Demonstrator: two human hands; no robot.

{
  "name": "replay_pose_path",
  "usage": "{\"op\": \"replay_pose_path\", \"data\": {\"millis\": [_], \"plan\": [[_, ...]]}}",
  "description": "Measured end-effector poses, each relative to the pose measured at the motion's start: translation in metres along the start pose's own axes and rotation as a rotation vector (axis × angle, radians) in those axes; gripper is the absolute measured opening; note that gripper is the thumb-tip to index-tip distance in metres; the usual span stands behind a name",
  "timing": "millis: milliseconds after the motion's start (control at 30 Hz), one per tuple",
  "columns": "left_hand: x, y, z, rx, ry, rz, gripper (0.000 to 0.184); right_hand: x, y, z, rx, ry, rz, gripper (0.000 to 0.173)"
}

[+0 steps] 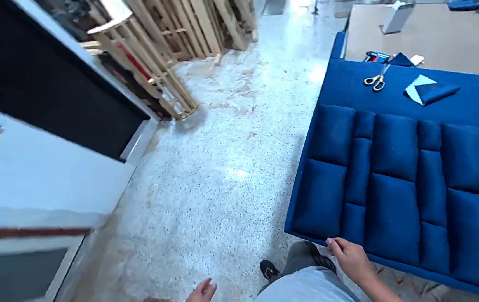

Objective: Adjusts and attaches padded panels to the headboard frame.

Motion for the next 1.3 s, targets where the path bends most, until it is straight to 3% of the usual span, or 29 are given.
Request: {"op": "replay_pose_path", "data": {"millis": [167, 333, 500, 600, 733, 867, 1033, 1167, 1300], "plan": [[-0.092, 0.168, 0.150, 0.284, 0.251, -0.158, 0.051, 0.047, -0.015, 0.003, 0.499, 0.608, 0.085, 0.039], [-0.111, 0.271, 0.286, 0.537, 0.444, -0.175, 0.051, 0.067, -0.011, -0.022, 0.746, 1.146, 0.384, 0.039], [-0.085, 0.317, 0.413, 0.940, 0.565, -0.272, 0.054, 0.081, -0.008, -0.063, 0.895, 1.455, 0.647, 0.045], [-0.059, 0.327, 0.528, 1.157, 0.600, -0.309, 0.058, 0.084, 0.003, -0.082, 0.921, 1.529, 0.799, 0.051], [0.005, 0.326, 0.692, 1.424, 0.660, -0.335, 0.063, 0.082, 0.024, -0.108, 1.003, 1.351, 1.007, 0.055], [0.093, 0.329, 0.815, 1.575, 0.666, -0.374, 0.066, 0.075, 0.054, -0.124, 1.277, 1.087, 1.049, 0.073], [0.178, 0.311, 0.877, 1.426, 0.911, -0.484, 0.078, 0.059, 0.055, -0.117, 1.555, 1.132, 1.138, 0.073], [0.185, 0.305, 0.888, 1.254, 1.043, -0.548, 0.093, 0.075, 0.053, -0.102, 1.644, 1.344, 1.292, 0.083], [0.200, 0.324, 0.903, 1.054, 0.843, -0.702, 0.092, 0.069, 0.064, -0.098, 1.655, 1.472, 1.480, 0.089]]}}
Point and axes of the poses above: each hand's wrist, its own y-axis towards the middle knuckle, its own x-axis out of the palm, z = x × y, the point moved 6 cm from there along y, towards the middle knuckle, and after that the axes turned 6 degrees about x, right-handed, at the moved point
